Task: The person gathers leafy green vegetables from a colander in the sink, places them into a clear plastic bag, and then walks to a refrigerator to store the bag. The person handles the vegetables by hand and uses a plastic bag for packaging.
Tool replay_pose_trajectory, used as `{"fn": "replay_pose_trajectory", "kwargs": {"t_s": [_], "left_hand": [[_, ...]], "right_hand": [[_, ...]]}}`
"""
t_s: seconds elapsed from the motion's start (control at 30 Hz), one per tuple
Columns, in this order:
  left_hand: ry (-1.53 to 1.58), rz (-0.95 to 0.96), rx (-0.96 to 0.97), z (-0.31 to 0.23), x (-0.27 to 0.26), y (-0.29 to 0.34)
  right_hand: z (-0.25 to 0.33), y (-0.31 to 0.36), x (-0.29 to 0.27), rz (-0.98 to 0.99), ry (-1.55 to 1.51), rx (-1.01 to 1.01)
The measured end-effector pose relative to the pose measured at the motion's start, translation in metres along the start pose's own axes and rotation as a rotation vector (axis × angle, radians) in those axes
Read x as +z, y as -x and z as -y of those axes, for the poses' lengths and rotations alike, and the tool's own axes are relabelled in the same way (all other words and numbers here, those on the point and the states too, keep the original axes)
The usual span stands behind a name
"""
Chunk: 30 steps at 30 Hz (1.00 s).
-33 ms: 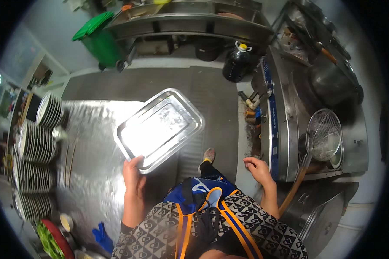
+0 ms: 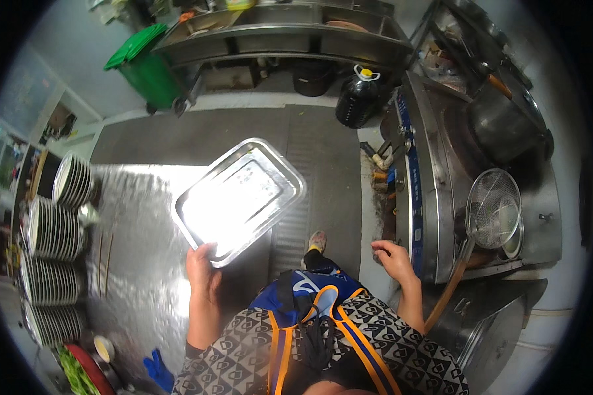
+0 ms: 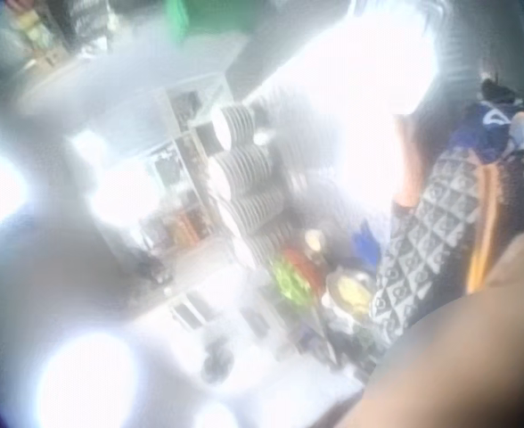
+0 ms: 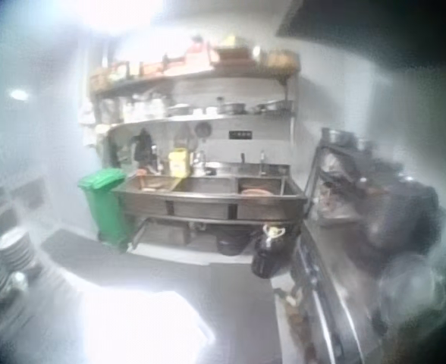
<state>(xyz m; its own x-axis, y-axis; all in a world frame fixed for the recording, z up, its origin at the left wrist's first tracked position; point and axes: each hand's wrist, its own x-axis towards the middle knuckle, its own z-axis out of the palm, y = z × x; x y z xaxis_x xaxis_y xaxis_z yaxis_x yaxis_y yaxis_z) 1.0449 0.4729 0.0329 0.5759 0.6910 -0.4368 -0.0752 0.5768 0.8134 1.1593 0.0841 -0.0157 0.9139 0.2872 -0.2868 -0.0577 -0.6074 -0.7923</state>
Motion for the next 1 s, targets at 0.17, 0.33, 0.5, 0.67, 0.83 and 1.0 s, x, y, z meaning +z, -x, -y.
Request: {"fn": "replay_pose_trajectory", "kwargs": {"t_s": [0.17, 0.33, 0.5, 0.67, 0.83, 1.0], "left_hand": [[-0.158, -0.109, -0.107, -0.007, 0.082, -0.089], [-0.252, -0.115, -0.073, -0.019, 0.139, -0.174], [-0.177, -0.084, -0.063, -0.019, 0.193, -0.269], [-0.036, -0.089, -0.101, -0.024, 0.259, -0.394], [-0.057, -0.001, -0.121, -0.061, 0.345, -0.516], [-0.114, 0.012, -0.149, -0.108, 0.43, -0.602]], "right_hand": [[0.003, -0.089, -0.046, 0.007, -0.213, 0.116], [0.01, -0.139, -0.073, -0.083, 0.008, 0.18], [0.029, -0.212, -0.074, -0.022, -0.084, 0.252], [0.078, -0.345, -0.074, -0.019, 0.083, 0.234], [0.153, -0.493, -0.073, -0.016, 0.117, 0.174], [0.217, -0.606, -0.091, -0.045, 0.134, 0.053]]}}
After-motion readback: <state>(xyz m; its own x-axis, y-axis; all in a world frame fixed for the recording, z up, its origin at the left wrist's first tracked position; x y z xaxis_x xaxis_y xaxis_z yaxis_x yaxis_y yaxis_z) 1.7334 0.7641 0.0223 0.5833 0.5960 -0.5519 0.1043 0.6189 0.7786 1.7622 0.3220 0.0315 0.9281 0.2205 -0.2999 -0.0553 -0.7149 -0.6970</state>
